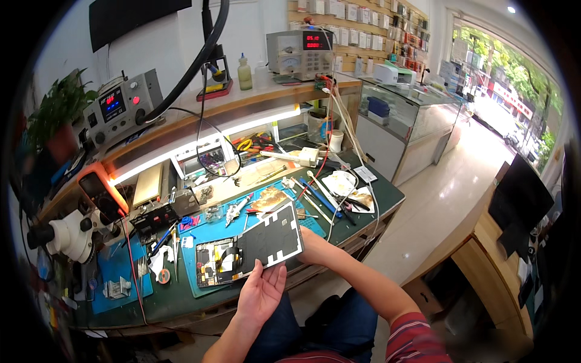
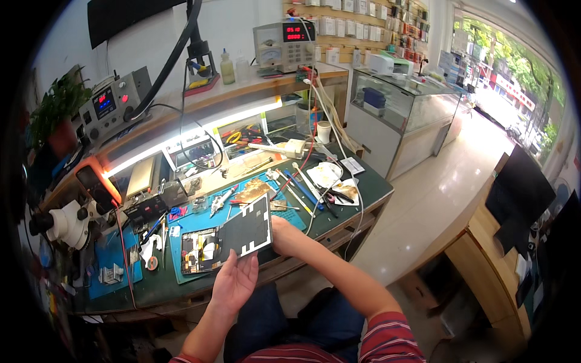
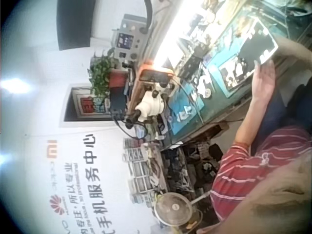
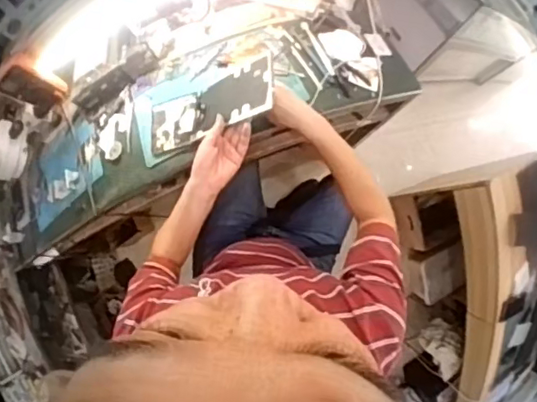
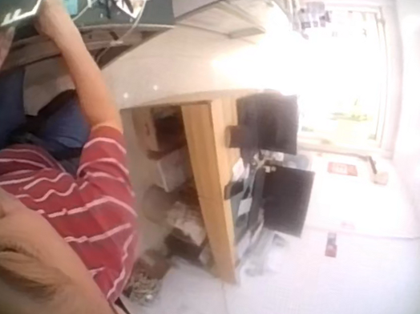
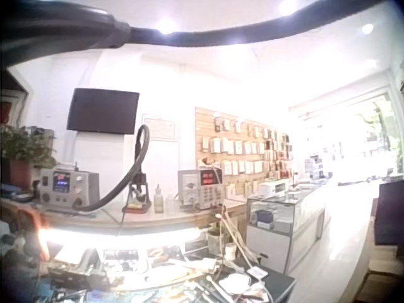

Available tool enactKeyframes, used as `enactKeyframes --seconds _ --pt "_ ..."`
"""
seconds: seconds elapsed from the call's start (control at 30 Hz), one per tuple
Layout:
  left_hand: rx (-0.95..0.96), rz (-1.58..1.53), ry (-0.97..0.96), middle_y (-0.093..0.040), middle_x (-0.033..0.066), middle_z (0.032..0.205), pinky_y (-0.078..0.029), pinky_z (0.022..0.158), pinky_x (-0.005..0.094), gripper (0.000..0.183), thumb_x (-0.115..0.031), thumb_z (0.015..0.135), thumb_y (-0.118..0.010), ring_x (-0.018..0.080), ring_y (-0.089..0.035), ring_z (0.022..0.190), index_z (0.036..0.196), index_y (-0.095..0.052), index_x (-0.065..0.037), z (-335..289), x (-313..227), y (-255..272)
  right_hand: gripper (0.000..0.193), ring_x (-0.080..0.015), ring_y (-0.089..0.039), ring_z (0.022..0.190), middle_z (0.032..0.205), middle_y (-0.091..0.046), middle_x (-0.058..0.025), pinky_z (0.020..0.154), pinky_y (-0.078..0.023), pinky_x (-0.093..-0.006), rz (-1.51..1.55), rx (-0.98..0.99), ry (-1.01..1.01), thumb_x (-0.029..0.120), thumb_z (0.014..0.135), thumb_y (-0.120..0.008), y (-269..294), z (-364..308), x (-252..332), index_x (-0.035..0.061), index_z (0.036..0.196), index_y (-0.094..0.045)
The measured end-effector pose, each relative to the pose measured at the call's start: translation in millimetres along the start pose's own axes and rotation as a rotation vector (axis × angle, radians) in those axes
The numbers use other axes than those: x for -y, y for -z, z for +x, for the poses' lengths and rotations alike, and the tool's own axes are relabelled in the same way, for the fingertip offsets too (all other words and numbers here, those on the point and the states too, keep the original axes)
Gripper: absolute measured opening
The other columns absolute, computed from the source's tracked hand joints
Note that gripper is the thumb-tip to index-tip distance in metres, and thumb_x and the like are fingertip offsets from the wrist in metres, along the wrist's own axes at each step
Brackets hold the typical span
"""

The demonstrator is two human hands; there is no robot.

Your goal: The person works on a disassembled tablet at a cluttered electronics repair bench. They connect a USB cable to a desktop computer, then return to the tablet to use a multimeter, probing various points on the motherboard and battery connector while the device remains open.

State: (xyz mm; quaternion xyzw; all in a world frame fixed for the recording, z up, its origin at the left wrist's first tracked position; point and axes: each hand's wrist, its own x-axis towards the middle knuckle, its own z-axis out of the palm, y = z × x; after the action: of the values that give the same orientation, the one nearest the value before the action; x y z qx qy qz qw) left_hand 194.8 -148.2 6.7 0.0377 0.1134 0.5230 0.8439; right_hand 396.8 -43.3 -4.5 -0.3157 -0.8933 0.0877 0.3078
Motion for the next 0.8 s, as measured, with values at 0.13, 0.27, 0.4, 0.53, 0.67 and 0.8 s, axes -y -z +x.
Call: enactKeyframes --seconds 0.13,0.27,0.4,0.53,0.67,0.8 --pt "-0.016 0.034 -0.016 -0.065 0.0126 0.133 -0.053 0.108 0.0382 0.036 -0.029 0.112 -0.047 0.0251 -0.063 0.123 0.134 -0.055 -0.003 -6 -3 -3 0.041 -0.0416 -0.061 0.101 0.108 -0.066 -0.0223 0.088 -0.052 -0.0461 0.084 -0.062 -0.119 -0.011 0.069 -0.061 -5 -7 6 -0.0008 0.108 -0.068" --pt "0.033 0.003 0.019 -0.066 0.0134 0.13 -0.054 0.106 0.0377 0.035 -0.029 0.112 -0.046 0.0248 -0.063 0.122 0.131 -0.057 -0.002 4 2 6 0.032 -0.0403 -0.056 0.097 0.098 -0.06 -0.0198 0.081 -0.046 -0.0474 -0.086 -0.107 -0.15 -0.011 0.067 -0.062 2 -23 -1 -0.0013 0.097 -0.068" --pt "0.06 -0.03 0.013 -0.065 0.0127 0.132 -0.055 0.106 0.0357 0.034 -0.028 0.113 -0.044 0.0239 -0.062 0.126 0.132 -0.056 -0.003 -5 4 -6 0.056 -0.0347 -0.059 0.121 0.129 -0.062 -0.0201 0.104 -0.046 -0.044 0.079 -0.188 -0.311 -0.004 0.082 -0.067 39 -7 17 -0.0047 0.137 -0.057" --pt "0.182 -0.205 0.044 -0.065 0.0097 0.135 -0.055 0.105 0.0342 0.035 -0.027 0.113 -0.043 0.0219 -0.061 0.129 0.136 -0.055 -0.003 -10 -1 -11 0.064 -0.0214 -0.056 0.132 0.147 -0.057 -0.0135 0.111 -0.044 -0.0361 0.956 -0.222 -0.27 0.009 0.101 -0.062 29 30 21 0.001 0.158 -0.035" --pt "0.318 -0.411 0.048 -0.063 0.0042 0.141 -0.054 0.104 0.0318 0.041 -0.031 0.113 -0.044 0.0179 -0.061 0.128 0.142 -0.054 -0.005 -13 -6 -22 0.045 -0.0159 -0.064 0.114 0.128 -0.067 -0.0087 0.101 -0.05 -0.032 1.044 -0.147 -0.265 0.018 0.107 -0.057 19 80 22 -0.0001 0.147 -0.049" --pt "0.475 -0.564 0.128 -0.062 0.0013 0.143 -0.052 0.101 0.0323 0.054 -0.046 0.11 -0.04 0.0169 -0.062 0.125 0.146 -0.053 -0.008 -17 -15 -16 0.041 -0.0119 -0.064 0.103 0.11 -0.068 -0.0032 0.095 -0.05 -0.0287 0.954 -0.122 -0.315 0.027 0.11 -0.053 -3 128 39 -0.0011 0.14 -0.057"
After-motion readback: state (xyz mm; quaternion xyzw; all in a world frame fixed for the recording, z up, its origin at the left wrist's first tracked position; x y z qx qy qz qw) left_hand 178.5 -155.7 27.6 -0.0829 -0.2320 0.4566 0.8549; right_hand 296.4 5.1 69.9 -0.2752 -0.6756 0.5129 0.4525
